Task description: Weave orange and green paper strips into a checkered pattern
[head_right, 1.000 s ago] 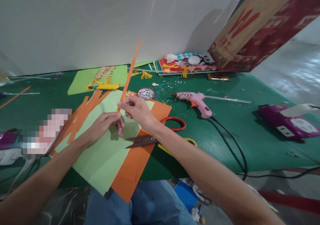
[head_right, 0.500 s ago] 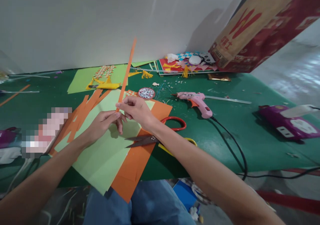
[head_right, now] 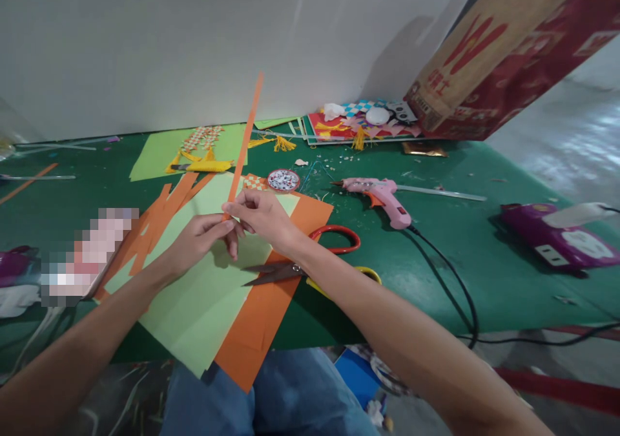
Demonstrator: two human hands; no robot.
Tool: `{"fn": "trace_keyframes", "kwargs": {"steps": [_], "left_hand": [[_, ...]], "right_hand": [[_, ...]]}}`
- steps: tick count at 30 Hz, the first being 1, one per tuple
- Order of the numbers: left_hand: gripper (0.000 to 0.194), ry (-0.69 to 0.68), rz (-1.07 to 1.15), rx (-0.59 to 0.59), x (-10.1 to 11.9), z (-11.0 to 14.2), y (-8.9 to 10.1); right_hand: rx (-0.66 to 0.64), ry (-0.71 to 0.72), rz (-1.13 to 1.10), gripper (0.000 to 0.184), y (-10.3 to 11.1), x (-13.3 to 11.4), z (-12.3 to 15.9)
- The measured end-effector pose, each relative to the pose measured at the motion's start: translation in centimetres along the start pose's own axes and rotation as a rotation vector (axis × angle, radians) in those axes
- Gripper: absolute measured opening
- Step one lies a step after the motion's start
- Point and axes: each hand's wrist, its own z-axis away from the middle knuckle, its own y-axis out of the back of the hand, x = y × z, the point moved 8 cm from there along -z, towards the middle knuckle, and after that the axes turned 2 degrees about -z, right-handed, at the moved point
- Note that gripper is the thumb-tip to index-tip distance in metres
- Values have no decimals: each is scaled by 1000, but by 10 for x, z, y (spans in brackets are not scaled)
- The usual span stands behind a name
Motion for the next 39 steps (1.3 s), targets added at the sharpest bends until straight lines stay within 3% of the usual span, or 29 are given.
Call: {"fn": "trace_keyframes", "kwargs": {"steps": [17,28,34,39], "left_hand": [[30,17,23,-14,-1,1,-2],[31,47,164,-26,-2,0,-4],[33,83,126,-57,1,0,-7],[31,62,80,-19,3,1,-3]], "right_hand": [[21,30,3,37,-1,3,0],[71,13,8,38,5,-4,0],[90,34,-104,40,13,-7,-4],[48,28,-73,40,5,-4,-1]]}}
